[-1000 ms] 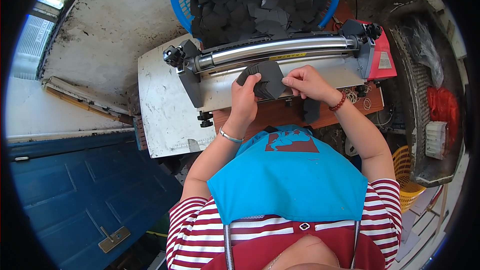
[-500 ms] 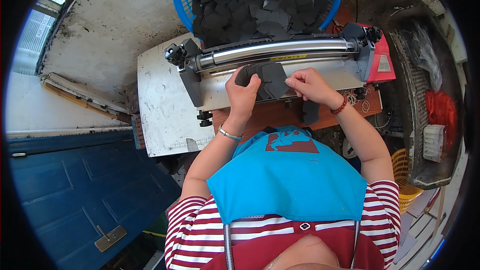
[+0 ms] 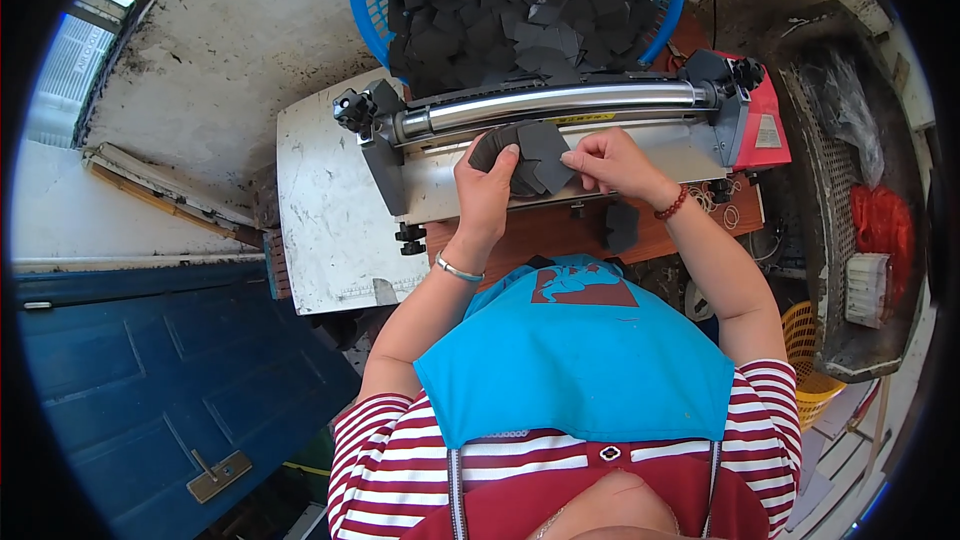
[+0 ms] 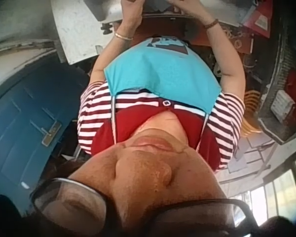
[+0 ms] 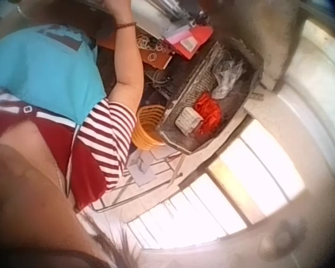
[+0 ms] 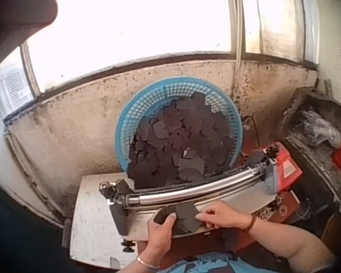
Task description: Checking and sorting small black foam or rubber shoe components at a glue-rolling or splitting machine station.
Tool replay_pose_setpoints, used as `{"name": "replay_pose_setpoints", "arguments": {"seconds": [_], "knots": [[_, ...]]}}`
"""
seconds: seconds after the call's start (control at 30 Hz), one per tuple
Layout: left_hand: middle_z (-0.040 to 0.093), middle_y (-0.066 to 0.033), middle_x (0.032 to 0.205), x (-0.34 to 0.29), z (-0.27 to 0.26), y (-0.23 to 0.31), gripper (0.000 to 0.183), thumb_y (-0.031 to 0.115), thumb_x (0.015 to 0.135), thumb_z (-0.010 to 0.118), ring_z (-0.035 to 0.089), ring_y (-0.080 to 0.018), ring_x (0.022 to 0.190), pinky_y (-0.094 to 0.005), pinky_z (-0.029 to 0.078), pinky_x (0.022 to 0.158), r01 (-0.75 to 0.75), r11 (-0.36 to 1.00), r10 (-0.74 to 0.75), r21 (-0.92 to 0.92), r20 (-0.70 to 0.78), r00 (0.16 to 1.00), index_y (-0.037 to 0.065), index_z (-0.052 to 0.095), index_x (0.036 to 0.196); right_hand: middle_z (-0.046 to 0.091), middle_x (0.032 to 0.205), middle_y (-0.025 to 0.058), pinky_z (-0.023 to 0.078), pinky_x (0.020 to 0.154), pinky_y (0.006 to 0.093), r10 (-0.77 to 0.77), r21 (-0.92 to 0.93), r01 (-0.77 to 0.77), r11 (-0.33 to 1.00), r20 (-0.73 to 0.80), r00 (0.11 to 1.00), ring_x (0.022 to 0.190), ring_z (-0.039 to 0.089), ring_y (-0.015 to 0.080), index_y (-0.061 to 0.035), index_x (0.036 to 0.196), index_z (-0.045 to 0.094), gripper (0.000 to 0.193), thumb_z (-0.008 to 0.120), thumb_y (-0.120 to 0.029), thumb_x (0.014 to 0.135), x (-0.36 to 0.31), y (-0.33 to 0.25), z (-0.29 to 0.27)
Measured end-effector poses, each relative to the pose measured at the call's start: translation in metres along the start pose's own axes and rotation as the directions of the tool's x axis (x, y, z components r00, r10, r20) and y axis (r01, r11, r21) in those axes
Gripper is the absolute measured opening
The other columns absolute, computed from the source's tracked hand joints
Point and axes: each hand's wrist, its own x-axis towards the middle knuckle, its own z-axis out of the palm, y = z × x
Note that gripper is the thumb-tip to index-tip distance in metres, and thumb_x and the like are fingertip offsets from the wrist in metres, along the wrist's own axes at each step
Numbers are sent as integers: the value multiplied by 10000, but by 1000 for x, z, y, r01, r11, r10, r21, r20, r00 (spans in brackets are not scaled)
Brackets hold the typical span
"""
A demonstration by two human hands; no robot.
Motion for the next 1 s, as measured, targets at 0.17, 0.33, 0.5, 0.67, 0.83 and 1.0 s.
{"name": "replay_pose_setpoints", "arguments": {"seconds": [0.17,0.33,0.5,0.67,0.83,1.0], "knots": [[658,-72,963,-4,0,17,185,82,910,558,651,-132,801,-290,578,671,113,989,-112,-92,23,993,-19,606,1057,568,532,14,343,360,206,211,-59,-205,977,109,972,382,456,61,-23,670,614,343,628,-265,913,1,14,-35],[653,-70,927,-7,10,19,190,113,937,504,657,-136,758,-300,591,619,170,978,-169,-118,23,985,-12,605,1037,563,519,25,344,351,218,195,-78,-207,975,-141,971,357,449,75,4,715,637,358,608,-289,918,11,13,-33],[644,-55,954,-2,7,1,178,82,947,486,629,-116,791,-274,568,674,127,986,-126,-108,17,992,-15,605,1036,580,554,22,358,372,209,71,-42,-72,997,-25,997,400,471,64,-7,717,646,386,646,-348,900,2,-2,3],[640,-42,984,1,-5,-7,181,65,948,493,592,-100,866,-257,510,775,67,996,-66,-67,4,998,-23,604,1060,582,556,13,358,373,194,59,80,-65,995,70,996,412,476,44,-25,689,636,343,657,-298,896,-1,1,-3],[641,-35,974,0,-9,-9,175,61,940,509,582,-96,862,-256,491,791,41,998,-41,-40,-6,999,-21,611,1056,574,537,15,365,363,215,204,-112,-196,974,61,977,396,481,64,-20,688,635,333,642,-277,900,0,10,-34],[651,-69,955,0,1,-9,174,83,935,510,636,-148,836,-307,553,731,104,990,-106,-92,-15,994,-21,611,1032,575,532,24,384,371,225,154,-169,-182,969,-168,974,388,482,78,-11,699,640,408,616,-362,905,6,5,-18]]}}
